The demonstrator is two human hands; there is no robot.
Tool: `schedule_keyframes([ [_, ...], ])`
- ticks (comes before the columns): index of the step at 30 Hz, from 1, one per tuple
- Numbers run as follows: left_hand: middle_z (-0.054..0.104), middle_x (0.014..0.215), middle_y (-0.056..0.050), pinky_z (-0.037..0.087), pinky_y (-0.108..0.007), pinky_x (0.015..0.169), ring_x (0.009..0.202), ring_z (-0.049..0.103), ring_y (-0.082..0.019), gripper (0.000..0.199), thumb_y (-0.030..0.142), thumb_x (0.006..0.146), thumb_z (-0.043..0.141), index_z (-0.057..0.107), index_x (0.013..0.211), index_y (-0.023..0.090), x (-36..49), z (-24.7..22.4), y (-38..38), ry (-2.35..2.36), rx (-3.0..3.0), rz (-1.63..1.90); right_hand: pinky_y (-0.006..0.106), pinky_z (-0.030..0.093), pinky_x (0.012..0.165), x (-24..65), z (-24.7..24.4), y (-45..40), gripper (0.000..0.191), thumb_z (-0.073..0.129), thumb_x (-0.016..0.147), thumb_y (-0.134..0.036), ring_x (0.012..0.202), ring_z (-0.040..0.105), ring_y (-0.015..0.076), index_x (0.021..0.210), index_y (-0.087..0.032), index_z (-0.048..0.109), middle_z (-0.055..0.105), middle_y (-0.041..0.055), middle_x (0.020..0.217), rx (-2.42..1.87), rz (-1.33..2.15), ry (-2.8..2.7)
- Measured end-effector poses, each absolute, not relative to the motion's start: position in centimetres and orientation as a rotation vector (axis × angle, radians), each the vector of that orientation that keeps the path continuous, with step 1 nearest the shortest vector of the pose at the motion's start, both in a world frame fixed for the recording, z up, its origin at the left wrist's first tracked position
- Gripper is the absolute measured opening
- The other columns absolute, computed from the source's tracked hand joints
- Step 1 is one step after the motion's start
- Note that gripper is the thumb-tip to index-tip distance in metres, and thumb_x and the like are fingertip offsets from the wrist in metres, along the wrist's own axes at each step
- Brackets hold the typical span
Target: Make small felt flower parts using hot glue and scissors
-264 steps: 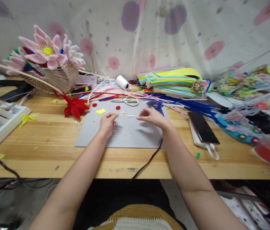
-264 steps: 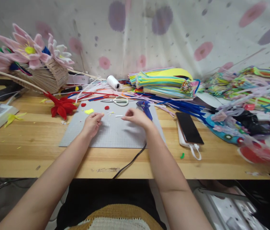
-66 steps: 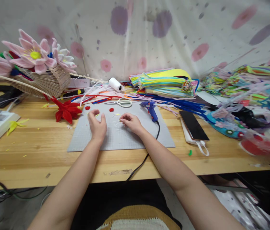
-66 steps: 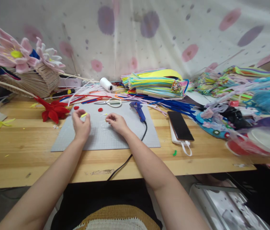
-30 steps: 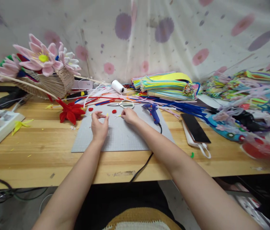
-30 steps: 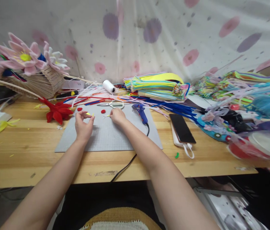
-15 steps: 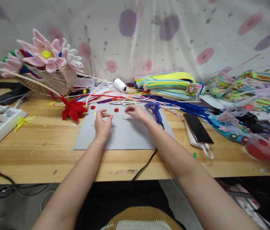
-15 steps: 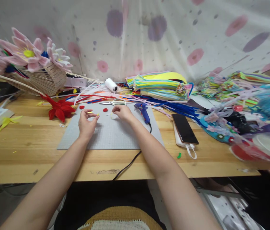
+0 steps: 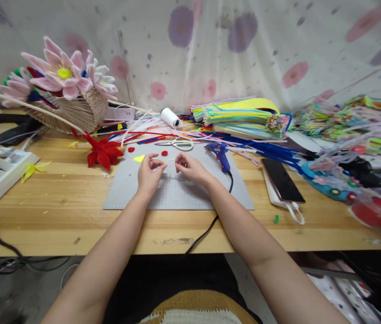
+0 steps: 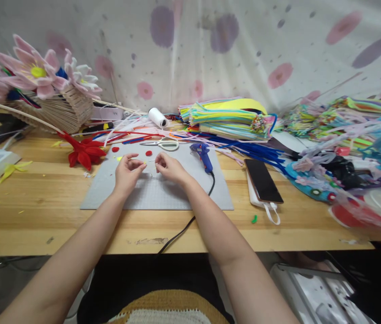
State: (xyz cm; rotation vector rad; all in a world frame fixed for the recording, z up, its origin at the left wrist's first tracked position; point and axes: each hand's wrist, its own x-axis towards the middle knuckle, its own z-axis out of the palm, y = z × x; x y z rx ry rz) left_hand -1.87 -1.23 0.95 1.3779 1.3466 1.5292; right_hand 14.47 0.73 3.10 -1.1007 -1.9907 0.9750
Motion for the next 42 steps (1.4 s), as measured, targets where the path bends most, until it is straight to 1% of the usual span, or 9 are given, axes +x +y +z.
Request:
schedule_keyframes([
  [5, 0.065, 0.072, 0.001, 0.048, -0.028, 0.068, 0.068, 0.062, -0.013, 0.043, 0.022, 0.06, 0.071, 0.053, 0.1, 0.019, -1.4, 0.8, -1.3, 1.278, 1.321, 1.38, 0.022, 0.038, 0.059, 13.9, 2.4, 0.5, 0.008, 0.046, 0.076, -0.021, 0.058, 0.052, 0.0094, 0.083, -0.02, 0.043, 0.056, -0.0047, 0.065, -1.074, 0.929, -1.935],
  [16, 0.066, 0.07, 0.001, 0.048, -0.029, 0.068, 0.063, 0.062, -0.013, 0.042, 0.025, 0.061, 0.071, 0.055, 0.099, 0.019, -1.2, 0.8, -1.4, 1.27, 1.348, 1.32, 0.024, 0.04, 0.064, 13.4, 1.5, 1.1, 0.01, 0.047, 0.078, -0.025, 0.063, 0.056, 0.0101, 0.085, -0.021, 0.042, 0.056, -0.005, 0.069, -1.018, 0.966, -1.853],
  [19, 0.065, 0.069, 0.002, 0.048, -0.028, 0.066, 0.063, 0.061, -0.012, 0.041, 0.025, 0.062, 0.07, 0.054, 0.098, 0.019, -1.4, 0.6, -1.2, 1.277, 1.351, 1.363, 0.024, 0.04, 0.064, 13.4, 1.4, 1.2, 0.011, 0.045, 0.08, -0.027, 0.063, 0.055, 0.0103, 0.09, -0.021, 0.043, 0.057, -0.0047, 0.068, -1.064, 0.952, -1.853],
  [22, 0.064, 0.07, 0.002, 0.048, -0.026, 0.064, 0.063, 0.06, -0.012, 0.04, 0.024, 0.061, 0.07, 0.052, 0.096, 0.019, -1.6, 0.5, -0.9, 1.316, 1.301, 1.446, 0.025, 0.04, 0.066, 13.4, 1.3, 0.9, 0.017, 0.05, 0.078, -0.024, 0.065, 0.052, 0.0106, 0.094, -0.02, 0.047, 0.058, -0.0028, 0.074, -1.183, 0.815, -1.927],
  [26, 0.063, 0.069, 0.002, 0.047, -0.025, 0.065, 0.064, 0.06, -0.011, 0.039, 0.022, 0.059, 0.07, 0.051, 0.094, 0.017, -1.7, 0.6, -0.8, 1.311, 1.208, 1.502, 0.029, 0.038, 0.08, 12.9, 0.8, 0.3, 0.019, 0.061, 0.072, -0.025, 0.083, 0.05, 0.0146, 0.09, -0.019, 0.057, 0.059, 0.003, 0.089, -1.226, 0.555, -2.174],
  [31, 0.062, 0.071, 0.002, 0.049, -0.026, 0.065, 0.065, 0.061, -0.011, 0.042, 0.023, 0.057, 0.07, 0.05, 0.093, 0.017, -1.4, 0.9, -0.9, 1.26, 1.097, 1.488, 0.029, 0.038, 0.082, 11.5, 0.2, 0.2, 0.016, 0.06, 0.077, -0.029, 0.087, 0.05, 0.0162, 0.089, -0.018, 0.06, 0.059, 0.0054, 0.09, -1.309, 0.459, -2.16],
  [34, 0.061, 0.071, 0.002, 0.049, -0.026, 0.065, 0.064, 0.062, -0.011, 0.042, 0.023, 0.058, 0.069, 0.049, 0.093, 0.017, -1.5, 1.0, -0.9, 1.254, 1.074, 1.488, 0.027, 0.039, 0.076, 11.3, 0.1, 0.4, 0.006, 0.056, 0.078, -0.023, 0.08, 0.053, 0.0142, 0.08, -0.019, 0.061, 0.062, 0.0025, 0.083, -1.321, 0.565, -2.101],
  [37, 0.059, 0.071, 0.003, 0.049, -0.027, 0.065, 0.063, 0.063, -0.011, 0.038, 0.022, 0.06, 0.068, 0.047, 0.092, 0.017, -2.1, 1.1, -0.5, 1.281, 1.053, 1.549, 0.024, 0.041, 0.07, 12.0, 0.2, 0.5, 0.007, 0.055, 0.078, -0.023, 0.071, 0.055, 0.0114, 0.081, -0.02, 0.062, 0.064, -0.0014, 0.076, -1.311, 0.765, -1.965],
  [42, 0.056, 0.079, 0.001, 0.05, -0.029, 0.072, 0.07, 0.064, -0.012, 0.029, 0.019, 0.07, 0.059, 0.04, 0.092, 0.02, -3.9, 1.6, 0.4, 1.429, 0.879, 1.99, 0.024, 0.043, 0.069, 13.2, 0.6, 0.5, 0.009, 0.056, 0.075, -0.018, 0.071, 0.058, 0.0115, 0.08, -0.02, 0.064, 0.066, -0.0009, 0.076, -1.314, 0.854, -1.863],
])
